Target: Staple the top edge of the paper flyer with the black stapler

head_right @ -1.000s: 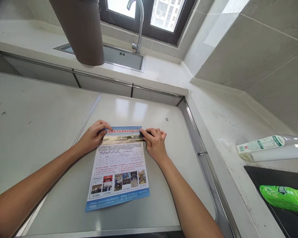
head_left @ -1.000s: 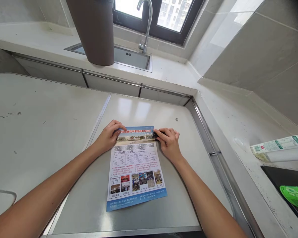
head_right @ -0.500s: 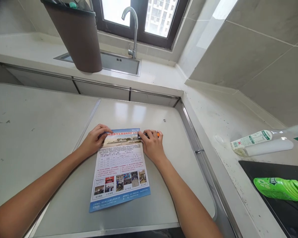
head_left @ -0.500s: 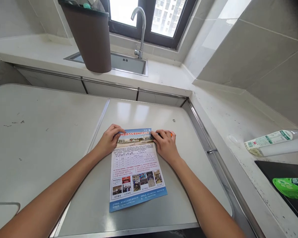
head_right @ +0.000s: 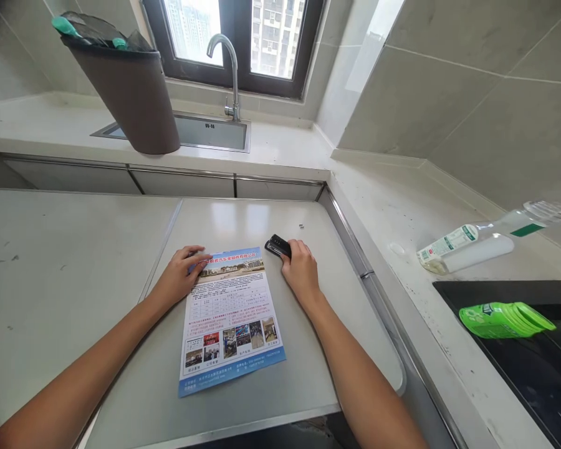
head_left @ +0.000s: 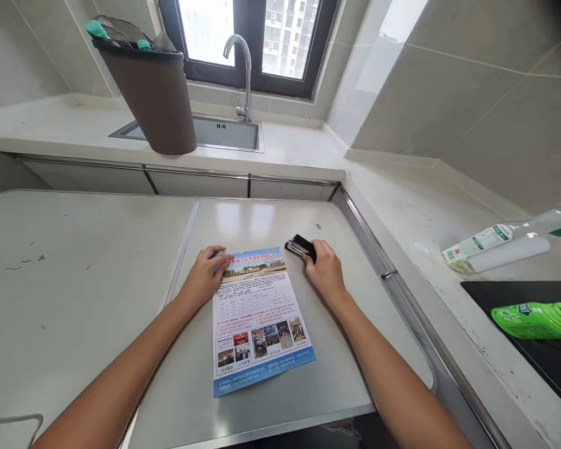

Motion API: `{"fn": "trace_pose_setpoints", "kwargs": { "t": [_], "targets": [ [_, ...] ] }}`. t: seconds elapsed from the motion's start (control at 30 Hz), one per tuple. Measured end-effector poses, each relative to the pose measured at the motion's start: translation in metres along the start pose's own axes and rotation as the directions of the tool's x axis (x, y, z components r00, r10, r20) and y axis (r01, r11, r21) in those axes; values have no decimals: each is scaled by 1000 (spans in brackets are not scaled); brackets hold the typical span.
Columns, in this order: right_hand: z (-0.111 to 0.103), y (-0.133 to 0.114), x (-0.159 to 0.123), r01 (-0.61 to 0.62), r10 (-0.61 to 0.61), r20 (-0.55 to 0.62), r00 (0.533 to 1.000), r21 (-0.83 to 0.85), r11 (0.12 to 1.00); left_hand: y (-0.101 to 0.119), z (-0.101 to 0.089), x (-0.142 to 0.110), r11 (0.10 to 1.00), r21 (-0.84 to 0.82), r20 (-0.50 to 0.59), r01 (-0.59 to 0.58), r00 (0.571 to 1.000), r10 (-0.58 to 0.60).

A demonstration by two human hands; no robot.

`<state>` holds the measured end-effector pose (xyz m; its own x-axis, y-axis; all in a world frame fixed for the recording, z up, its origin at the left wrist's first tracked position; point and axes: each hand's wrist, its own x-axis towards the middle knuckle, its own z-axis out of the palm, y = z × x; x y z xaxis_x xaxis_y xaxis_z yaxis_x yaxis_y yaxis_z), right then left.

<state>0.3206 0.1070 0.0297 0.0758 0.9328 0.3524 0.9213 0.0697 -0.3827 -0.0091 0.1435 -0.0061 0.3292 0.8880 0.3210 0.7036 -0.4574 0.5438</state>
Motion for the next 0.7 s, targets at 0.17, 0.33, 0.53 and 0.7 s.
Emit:
{"fn": "trace_pose_setpoints", "kwargs": {
  "t": [0.17, 0.33, 0.53, 0.7],
  "targets": [
    [-10, -64, -42, 146, -156, 85, 984, 116, 982, 6, -9, 2, 995, -92, -30, 45, 998, -48],
    [-2, -110, -90, 145, -206, 254, 945, 238, 960, 6, -12, 3, 989, -135, -57, 62, 996, -70],
    [-10, -73, -103, 125, -160, 249, 955, 152, 980, 5, -12, 3, 988, -144, -73, 62, 995, -73],
    [-28, -6, -113, 42, -55, 124, 991, 107, 993, 4, -14, 2, 980, -169, -69, 103, 991, -116]
  ]
}}
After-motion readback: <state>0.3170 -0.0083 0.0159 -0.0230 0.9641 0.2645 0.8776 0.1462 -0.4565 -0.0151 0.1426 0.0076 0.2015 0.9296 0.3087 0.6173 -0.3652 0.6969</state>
